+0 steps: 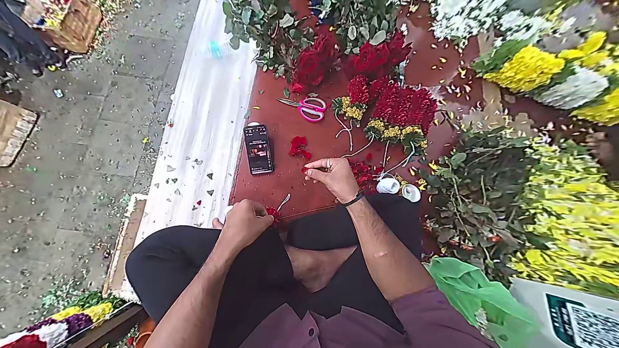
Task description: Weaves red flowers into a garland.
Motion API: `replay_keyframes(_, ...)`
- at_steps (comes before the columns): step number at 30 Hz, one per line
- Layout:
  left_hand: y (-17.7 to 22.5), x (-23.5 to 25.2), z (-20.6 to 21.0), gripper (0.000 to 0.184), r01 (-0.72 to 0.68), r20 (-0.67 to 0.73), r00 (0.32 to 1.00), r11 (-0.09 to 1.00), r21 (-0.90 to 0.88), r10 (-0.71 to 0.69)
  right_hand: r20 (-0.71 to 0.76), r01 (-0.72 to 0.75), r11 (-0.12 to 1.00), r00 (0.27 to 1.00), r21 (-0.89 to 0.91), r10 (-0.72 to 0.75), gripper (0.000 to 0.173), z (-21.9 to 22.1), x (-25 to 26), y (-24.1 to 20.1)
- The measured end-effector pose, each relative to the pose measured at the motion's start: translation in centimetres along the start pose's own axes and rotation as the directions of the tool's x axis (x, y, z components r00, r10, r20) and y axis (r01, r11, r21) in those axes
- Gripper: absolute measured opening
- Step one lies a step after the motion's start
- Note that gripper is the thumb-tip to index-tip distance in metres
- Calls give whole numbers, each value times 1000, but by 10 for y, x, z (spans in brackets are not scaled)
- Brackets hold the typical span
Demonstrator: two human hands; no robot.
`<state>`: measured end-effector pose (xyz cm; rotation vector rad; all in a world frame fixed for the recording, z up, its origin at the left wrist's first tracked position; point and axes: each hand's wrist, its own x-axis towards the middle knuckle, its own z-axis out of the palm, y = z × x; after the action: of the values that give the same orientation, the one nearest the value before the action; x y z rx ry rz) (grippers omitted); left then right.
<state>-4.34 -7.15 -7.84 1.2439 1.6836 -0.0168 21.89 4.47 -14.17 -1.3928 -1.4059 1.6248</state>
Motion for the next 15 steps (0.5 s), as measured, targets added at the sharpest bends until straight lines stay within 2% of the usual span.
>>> replay_keyframes(9,3,-3,-3,22,18,-8,1000,1000,6,-18,-102,4,998,995,57,2,11,5,-1,1)
replay_keyframes(13,3,-1,-2,21,29,-15,999,1000,-11,-29,-115,7,994,993,109,6,30,7,-6,-7)
replay_keyframes(15,2,0,-3,22,36,-24,999,999,-24,-37,-59,-19,987,998,157,29,41,11,-21,-22)
